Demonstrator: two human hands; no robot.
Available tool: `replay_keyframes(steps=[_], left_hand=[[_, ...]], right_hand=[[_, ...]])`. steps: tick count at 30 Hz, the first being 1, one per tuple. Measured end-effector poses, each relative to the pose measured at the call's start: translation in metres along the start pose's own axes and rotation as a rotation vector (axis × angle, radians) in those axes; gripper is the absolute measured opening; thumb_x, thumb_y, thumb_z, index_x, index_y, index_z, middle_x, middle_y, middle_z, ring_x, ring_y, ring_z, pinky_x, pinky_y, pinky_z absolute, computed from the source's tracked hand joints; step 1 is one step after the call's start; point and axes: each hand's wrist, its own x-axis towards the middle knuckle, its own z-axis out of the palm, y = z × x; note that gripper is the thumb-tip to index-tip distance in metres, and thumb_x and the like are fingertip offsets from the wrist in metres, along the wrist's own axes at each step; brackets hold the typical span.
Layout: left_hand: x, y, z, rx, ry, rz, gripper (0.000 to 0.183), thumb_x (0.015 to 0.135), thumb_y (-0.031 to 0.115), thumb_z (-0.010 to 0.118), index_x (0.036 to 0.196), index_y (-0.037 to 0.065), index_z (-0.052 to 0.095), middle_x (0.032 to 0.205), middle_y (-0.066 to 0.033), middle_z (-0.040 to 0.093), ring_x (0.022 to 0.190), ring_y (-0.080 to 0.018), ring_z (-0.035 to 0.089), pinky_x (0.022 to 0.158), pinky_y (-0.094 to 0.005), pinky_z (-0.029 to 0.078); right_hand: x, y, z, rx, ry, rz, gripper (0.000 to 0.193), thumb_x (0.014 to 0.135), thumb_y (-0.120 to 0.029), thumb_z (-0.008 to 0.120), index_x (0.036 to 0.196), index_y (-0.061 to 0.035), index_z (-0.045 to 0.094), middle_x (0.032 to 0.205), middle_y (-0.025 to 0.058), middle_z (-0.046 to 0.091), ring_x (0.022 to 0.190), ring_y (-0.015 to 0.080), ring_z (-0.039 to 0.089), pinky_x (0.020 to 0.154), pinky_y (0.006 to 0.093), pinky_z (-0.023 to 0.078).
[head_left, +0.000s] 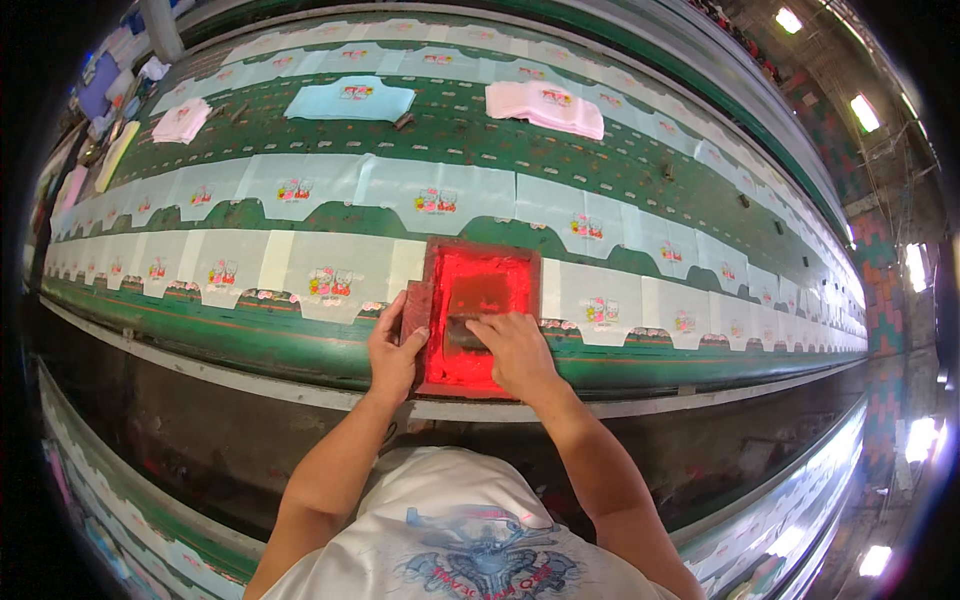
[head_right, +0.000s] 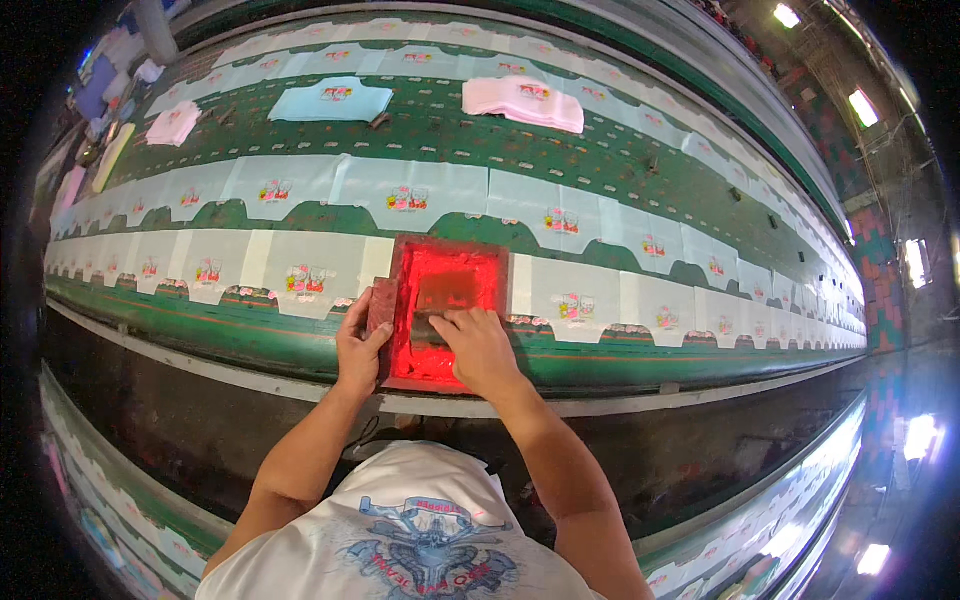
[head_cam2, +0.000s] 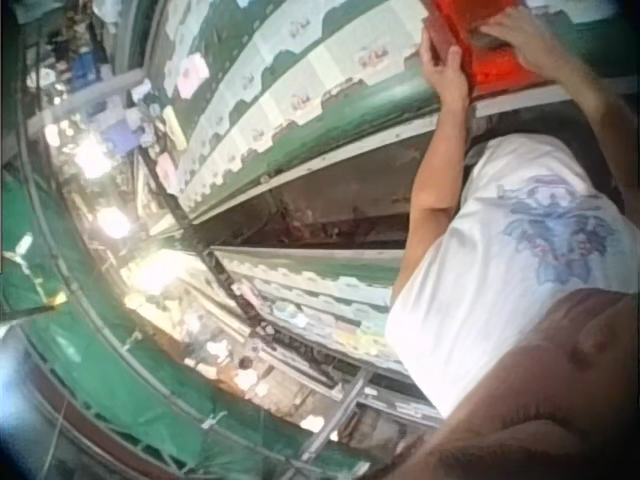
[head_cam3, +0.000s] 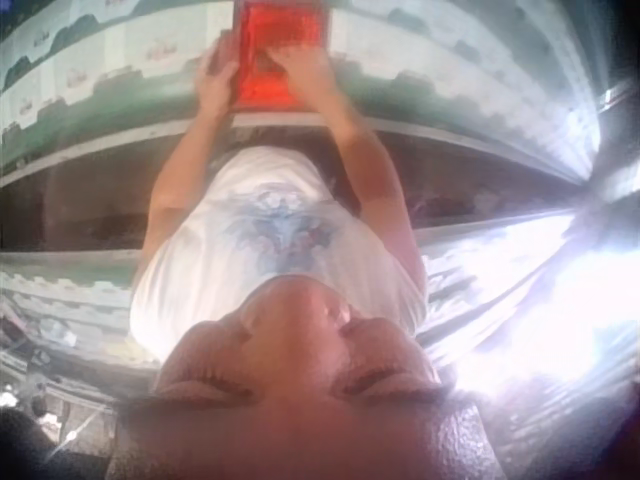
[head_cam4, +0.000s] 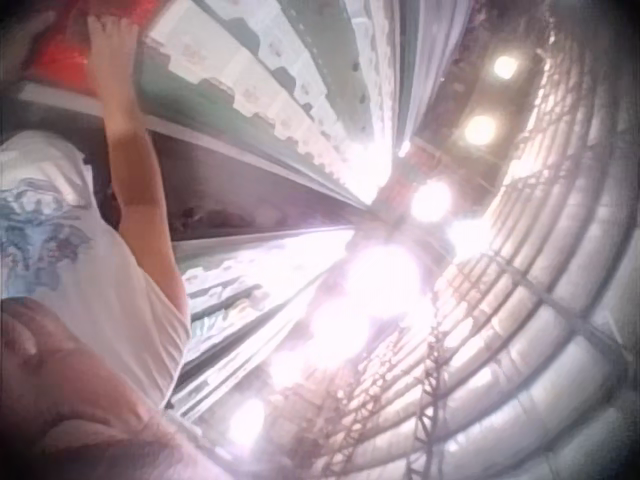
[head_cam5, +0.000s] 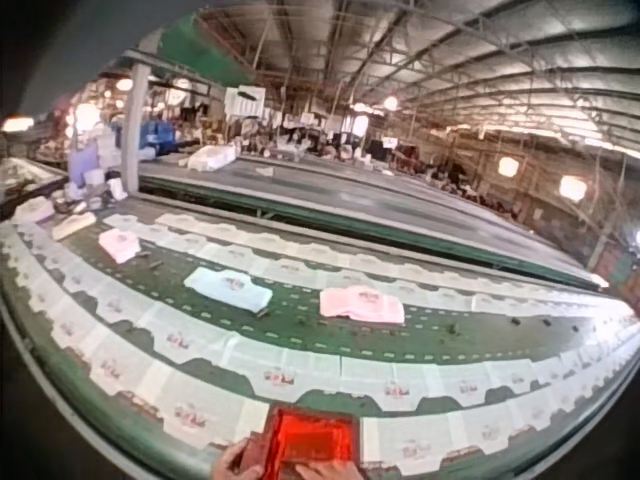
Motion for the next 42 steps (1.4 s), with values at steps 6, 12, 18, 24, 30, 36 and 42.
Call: replay_keyframes(steps=[6, 12, 18, 24, 30, 36, 42], left_hand=[[0.006, -0.010, -0.004, -0.062, -0.031, 0.041, 0.077, 0.096, -0.007, 0.076, 0.168, -0.003, 0.048, 0.165, -0.0170, 0.057, 0.149, -0.0243, 0.057, 0.127, -0.0406, 0.044], [0.012, -0.008, 0.005, 0.098, -0.036, 0.091, 0.084, 0.091, -0.008, 0.078, 0.168, -0.003, 0.047, 0.165, -0.0184, 0.056, 0.150, -0.0263, 0.056, 0.129, -0.0406, 0.042], [0.013, -0.007, 0.010, 0.395, 0.012, 0.237, 0.098, 0.074, -0.011, 0.075, 0.167, -0.003, 0.047, 0.161, -0.0197, 0.058, 0.152, -0.0300, 0.054, 0.130, -0.0395, 0.039], [-0.003, 0.027, 0.046, 0.317, 0.009, 0.213, 0.098, 0.074, -0.018, 0.067, 0.169, -0.001, 0.048, 0.163, -0.0148, 0.057, 0.150, -0.0250, 0.055, 0.126, -0.0364, 0.043], [-0.021, 0.002, 0.111, 0.290, -0.064, 0.287, 0.100, 0.075, -0.019, 0.066, 0.171, -0.001, 0.044, 0.164, -0.0151, 0.056, 0.150, -0.0240, 0.056, 0.125, -0.0356, 0.044], [-0.038, -0.062, 0.209, 0.269, -0.027, 0.261, 0.101, 0.074, -0.016, 0.069, 0.171, -0.002, 0.044, 0.165, -0.0154, 0.055, 0.150, -0.0259, 0.056, 0.127, -0.0381, 0.042], [-0.049, -0.095, 0.255, 0.348, 0.033, 0.235, 0.100, 0.072, -0.015, 0.071, 0.168, -0.004, 0.047, 0.159, -0.0170, 0.061, 0.145, -0.0255, 0.060, 0.122, -0.0377, 0.047]], right_hand=[[-0.032, -0.044, -0.008, 0.054, 0.016, 0.050, 0.058, 0.082, 0.003, 0.070, 0.139, -0.0095, 0.076, 0.133, 0.0117, 0.074, 0.121, 0.0350, 0.067, 0.107, 0.0508, 0.052], [-0.044, -0.044, -0.012, 0.190, -0.095, 0.146, 0.055, 0.088, -0.004, 0.078, 0.143, -0.0085, 0.073, 0.146, 0.0138, 0.067, 0.135, 0.0367, 0.060, 0.114, 0.0526, 0.049], [-0.068, -0.041, -0.010, 0.335, 0.081, 0.206, 0.053, 0.093, -0.021, 0.086, 0.141, -0.0035, 0.073, 0.152, 0.0180, 0.065, 0.143, 0.0412, 0.057, 0.121, 0.0532, 0.046], [-0.112, 0.001, 0.007, 0.516, 0.404, 0.613, 0.051, 0.097, -0.012, 0.082, 0.146, -0.0028, 0.071, 0.148, 0.0231, 0.069, 0.138, 0.0434, 0.064, 0.118, 0.0520, 0.052], [-0.156, 0.055, -0.010, 0.972, 0.292, 0.935, 0.050, 0.100, -0.007, 0.081, 0.149, -0.0045, 0.070, 0.144, 0.0156, 0.074, 0.124, 0.0231, 0.073, 0.104, 0.0392, 0.060], [-0.220, 0.132, -0.045, 0.786, 0.388, 0.838, 0.049, 0.100, -0.003, 0.079, 0.148, -0.0045, 0.072, 0.143, 0.0147, 0.075, 0.126, 0.0243, 0.073, 0.105, 0.0375, 0.059], [-0.266, 0.183, -0.084, 0.855, 0.312, 0.811, 0.044, 0.100, -0.003, 0.077, 0.144, -0.0023, 0.072, 0.147, 0.0158, 0.071, 0.131, 0.0311, 0.071, 0.111, 0.0420, 0.058]])
